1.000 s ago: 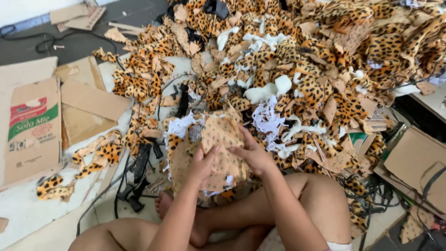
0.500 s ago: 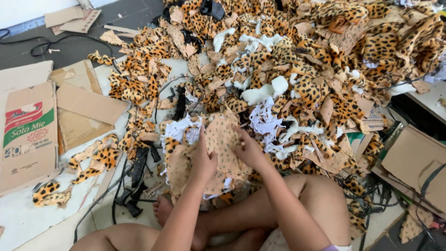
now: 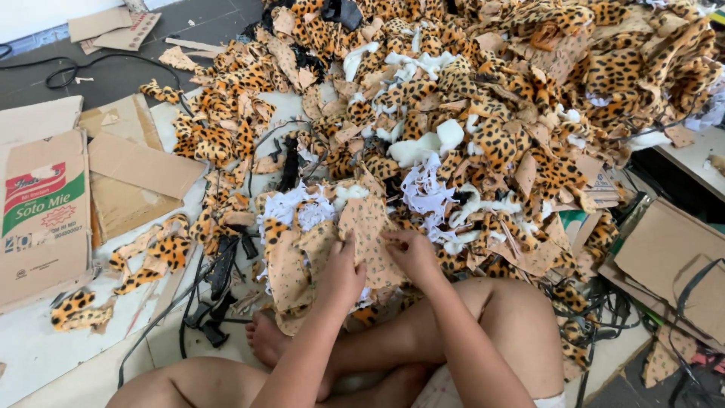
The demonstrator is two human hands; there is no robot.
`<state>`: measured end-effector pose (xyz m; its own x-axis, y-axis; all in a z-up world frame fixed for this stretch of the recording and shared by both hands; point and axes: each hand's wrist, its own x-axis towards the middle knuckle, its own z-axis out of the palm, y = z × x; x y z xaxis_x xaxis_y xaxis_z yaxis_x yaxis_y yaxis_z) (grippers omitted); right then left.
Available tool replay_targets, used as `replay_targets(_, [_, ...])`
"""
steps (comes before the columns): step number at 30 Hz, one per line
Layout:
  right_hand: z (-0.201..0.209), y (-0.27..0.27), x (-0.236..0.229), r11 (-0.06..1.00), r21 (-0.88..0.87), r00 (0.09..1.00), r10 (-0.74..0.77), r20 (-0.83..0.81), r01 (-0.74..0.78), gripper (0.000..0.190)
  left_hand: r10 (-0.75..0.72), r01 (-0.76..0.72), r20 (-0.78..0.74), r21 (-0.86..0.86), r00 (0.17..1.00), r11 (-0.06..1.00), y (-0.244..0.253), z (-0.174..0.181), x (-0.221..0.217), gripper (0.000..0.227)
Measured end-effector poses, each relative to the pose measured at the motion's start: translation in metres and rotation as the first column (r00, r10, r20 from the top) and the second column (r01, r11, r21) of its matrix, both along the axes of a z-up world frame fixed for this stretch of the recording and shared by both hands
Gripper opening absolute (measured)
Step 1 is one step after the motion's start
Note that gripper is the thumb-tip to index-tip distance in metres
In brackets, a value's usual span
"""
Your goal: Assembling bundles of fabric scraps and stuffing onto cardboard pieces and securing them with wire
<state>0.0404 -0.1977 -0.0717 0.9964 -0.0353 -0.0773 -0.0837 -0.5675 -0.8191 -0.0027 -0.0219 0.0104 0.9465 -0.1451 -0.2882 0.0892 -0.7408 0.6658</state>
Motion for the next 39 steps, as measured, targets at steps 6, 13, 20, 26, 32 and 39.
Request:
replay_targets(6, [-0.011,-0.004,-0.005,0.998,-0.035,0.998,0.053,-0.03,-0.054,0.027,-0.035,-0.01,0.29,0.152,0.957,0.988,0.006,-0.033,0.011,0.063])
replay_targets(13, [0.02,0.031,-0.013,0.969,-0.238,0.929,0.146,0.34,-0.065,0.026,-0.076,-0.051,0.298,0.396,0.951,0.917,0.036,-0.037,0.01,0.052])
replay_targets(20, [0.009,0.066,-0.023,0.901,-0.321,0.955,0.294,-0.043,-0.292,0.063,-0.033,-0.029,0.125,0.467,0.992,0.884,0.061,-0.077,0.012,0.06])
replay_targets(26, [-0.014,0.074,-0.018,0.843,-0.443,0.945,0.325,-0.033,-0.306,0.062,-0.035,-0.074,0.236,0.435,0.971,0.897,0.072,-0.102,0.012,0.06])
replay_targets(32, [-0.022,0.073,-0.015,0.82,-0.488,0.946,0.321,-0.043,-0.3,0.063,-0.036,-0.069,0.248,0.402,0.968,0.913,0.073,-0.116,0.016,0.06])
replay_targets(39, [0.007,0.06,-0.008,0.858,-0.394,0.943,0.318,-0.099,-0.331,0.074,-0.034,-0.075,0.302,0.345,0.953,0.936,0.073,-0.092,0.017,0.06])
